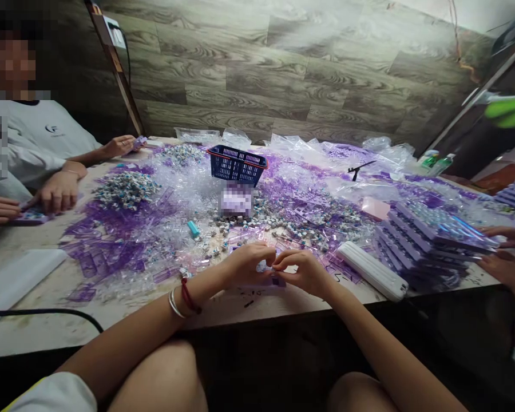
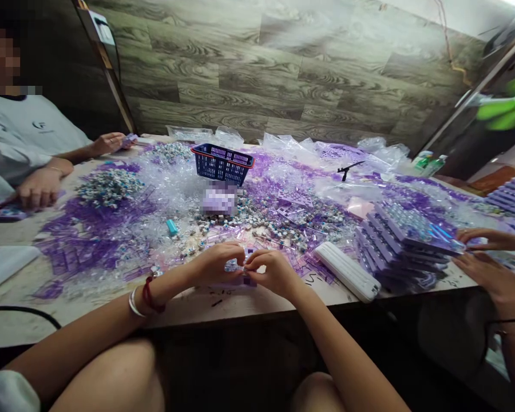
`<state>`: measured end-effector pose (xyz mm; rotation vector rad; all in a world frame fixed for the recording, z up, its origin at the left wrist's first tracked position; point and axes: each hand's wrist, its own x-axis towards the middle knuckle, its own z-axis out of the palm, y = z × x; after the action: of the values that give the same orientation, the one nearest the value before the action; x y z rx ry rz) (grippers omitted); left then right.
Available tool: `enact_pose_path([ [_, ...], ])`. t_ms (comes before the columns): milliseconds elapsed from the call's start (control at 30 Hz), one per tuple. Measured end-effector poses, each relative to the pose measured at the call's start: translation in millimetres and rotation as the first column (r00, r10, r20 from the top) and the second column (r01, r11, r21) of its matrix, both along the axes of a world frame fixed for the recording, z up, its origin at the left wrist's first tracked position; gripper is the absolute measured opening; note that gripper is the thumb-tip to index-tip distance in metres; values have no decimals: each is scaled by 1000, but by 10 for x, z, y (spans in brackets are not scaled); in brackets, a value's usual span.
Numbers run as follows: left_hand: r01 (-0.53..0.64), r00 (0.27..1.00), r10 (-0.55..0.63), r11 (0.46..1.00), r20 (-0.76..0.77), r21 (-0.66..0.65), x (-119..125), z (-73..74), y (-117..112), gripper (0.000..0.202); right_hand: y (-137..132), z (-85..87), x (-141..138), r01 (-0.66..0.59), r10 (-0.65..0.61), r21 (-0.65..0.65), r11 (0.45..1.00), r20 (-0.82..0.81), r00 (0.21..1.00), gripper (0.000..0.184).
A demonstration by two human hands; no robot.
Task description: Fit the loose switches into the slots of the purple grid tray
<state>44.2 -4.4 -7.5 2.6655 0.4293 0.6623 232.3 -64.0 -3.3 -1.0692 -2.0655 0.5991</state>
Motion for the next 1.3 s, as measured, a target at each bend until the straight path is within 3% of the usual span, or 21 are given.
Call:
enact_pose_path([
  [333,-5,995,-1,998,-104,-66,0,62,-8,9,28,105,-46,-3,6,-23,1000,161,987,13],
  [633,-66,989,57,996,-134,-62,-9,68,-35,5,-17,23,-81,72,-66,-42,997,117,991,13],
  [767,-53,994,41,990,-99,-128,-35,90,-10,7,38,106,-136,15,1,-73,997,211,978,17],
  [933,-40,998,26,969,-60,-244,-52,101,-11,9,129,242,-221,-57,96,-116,992,360,928,21],
  [1133,-194,980,197,899,-32,-393,-62,71,8,19,175,325,-320,-5,91,-160,987,536,839,22],
  [1300,-226,974,201,863,-105,-452,-21,74,96,27,210,417,-394,26,96,-187,982,616,781,19],
])
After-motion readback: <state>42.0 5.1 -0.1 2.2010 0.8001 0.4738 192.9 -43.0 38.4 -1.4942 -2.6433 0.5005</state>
